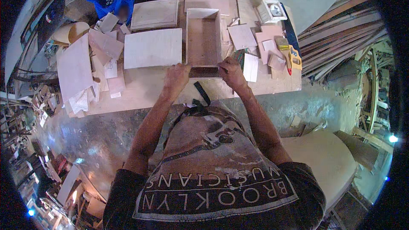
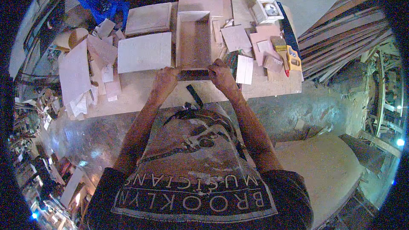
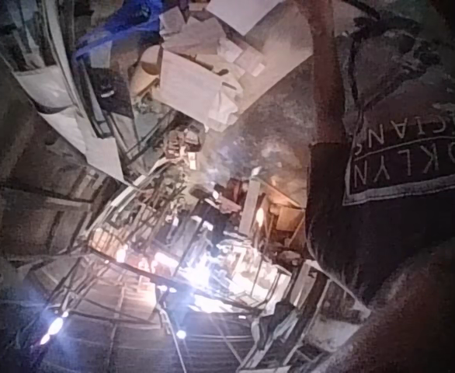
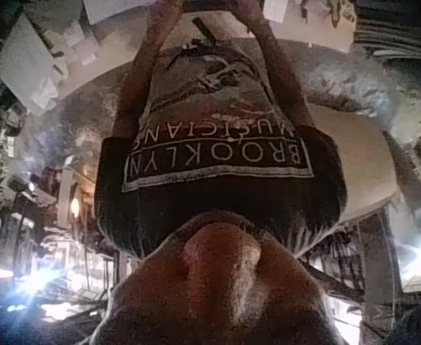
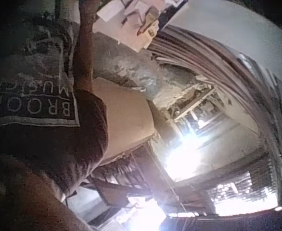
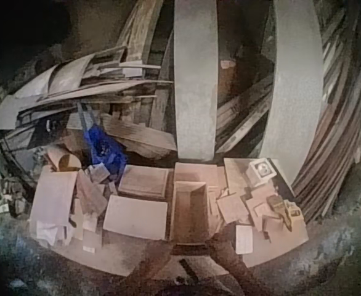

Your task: Hand sawing a small piece of wood and checking the fit for a wooden box.

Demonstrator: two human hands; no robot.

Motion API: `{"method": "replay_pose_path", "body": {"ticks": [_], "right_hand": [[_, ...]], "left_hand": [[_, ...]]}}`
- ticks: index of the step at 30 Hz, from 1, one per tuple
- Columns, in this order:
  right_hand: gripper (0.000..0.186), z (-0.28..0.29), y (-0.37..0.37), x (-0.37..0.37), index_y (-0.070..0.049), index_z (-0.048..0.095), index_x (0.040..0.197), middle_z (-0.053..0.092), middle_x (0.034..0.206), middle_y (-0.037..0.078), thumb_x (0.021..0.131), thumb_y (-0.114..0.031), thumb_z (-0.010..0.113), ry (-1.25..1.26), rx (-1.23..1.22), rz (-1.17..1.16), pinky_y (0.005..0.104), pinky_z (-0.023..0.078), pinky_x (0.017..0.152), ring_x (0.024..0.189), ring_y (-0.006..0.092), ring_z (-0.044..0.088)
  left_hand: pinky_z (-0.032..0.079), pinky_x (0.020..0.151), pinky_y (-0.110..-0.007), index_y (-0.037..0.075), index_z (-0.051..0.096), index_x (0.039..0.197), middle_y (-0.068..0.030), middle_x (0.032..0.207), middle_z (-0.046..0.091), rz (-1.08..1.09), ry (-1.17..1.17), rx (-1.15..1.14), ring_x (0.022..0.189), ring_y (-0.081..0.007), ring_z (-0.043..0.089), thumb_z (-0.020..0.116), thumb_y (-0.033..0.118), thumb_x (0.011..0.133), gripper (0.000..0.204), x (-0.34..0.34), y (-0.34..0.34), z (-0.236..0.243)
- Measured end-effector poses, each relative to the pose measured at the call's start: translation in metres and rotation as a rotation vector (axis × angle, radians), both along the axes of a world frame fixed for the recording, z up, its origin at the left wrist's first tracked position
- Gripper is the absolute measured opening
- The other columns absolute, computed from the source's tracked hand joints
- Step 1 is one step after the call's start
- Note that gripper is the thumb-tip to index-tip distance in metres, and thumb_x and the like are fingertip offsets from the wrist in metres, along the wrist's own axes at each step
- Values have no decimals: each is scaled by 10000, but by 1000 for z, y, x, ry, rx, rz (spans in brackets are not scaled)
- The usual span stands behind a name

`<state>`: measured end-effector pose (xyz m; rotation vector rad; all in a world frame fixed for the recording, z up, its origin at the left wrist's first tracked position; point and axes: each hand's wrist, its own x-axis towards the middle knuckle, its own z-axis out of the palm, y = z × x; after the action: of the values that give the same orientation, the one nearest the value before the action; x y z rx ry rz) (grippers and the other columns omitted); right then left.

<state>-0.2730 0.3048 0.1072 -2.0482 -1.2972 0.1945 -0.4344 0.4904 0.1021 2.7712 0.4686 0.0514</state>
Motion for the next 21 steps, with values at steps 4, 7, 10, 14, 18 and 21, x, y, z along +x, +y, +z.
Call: {"method": "replay_pose_path", "body": {"ticks": [4,7,10,14,18,21], "right_hand": [[141,-5,-1,2,9,675,869,614,809,167,734,-5,639,-15,-68,-13,413,501,707,787,331,619],[133,-3,-1,2,8,675,862,614,811,170,737,-7,634,-22,-67,-4,411,502,712,788,335,620],[128,-2,0,1,5,674,861,613,809,173,742,-10,630,-12,-30,2,412,502,720,790,339,620],[129,-4,-2,3,8,673,869,616,810,173,752,-18,625,-5,-55,5,414,496,723,786,338,617],[190,-8,-3,4,8,661,964,606,793,177,784,-23,609,-135,-133,27,387,500,685,751,320,617],[253,18,-12,-2,5,635,1057,627,853,185,809,-25,599,118,-23,-181,347,512,677,762,296,636]], "left_hand": [[547,655,-442,52,646,950,-161,812,654,-38,108,4,772,-323,668,515,119,831,190,7,1,5],[548,668,-444,48,658,920,-165,839,659,-27,194,-10,799,-326,669,514,116,834,181,8,1,8],[551,666,-454,43,671,867,-180,821,662,-19,122,25,779,-339,673,525,111,825,166,6,1,3],[549,651,-460,43,666,887,-191,802,659,-27,141,11,756,-349,671,547,105,804,158,8,1,6],[540,625,-461,44,647,952,-191,788,659,-42,88,24,733,-352,665,543,104,817,180,3,2,5],[533,605,-456,46,645,989,-192,804,663,69,-94,-103,726,-359,659,547,80,821,198,-9,-7,36]]}}
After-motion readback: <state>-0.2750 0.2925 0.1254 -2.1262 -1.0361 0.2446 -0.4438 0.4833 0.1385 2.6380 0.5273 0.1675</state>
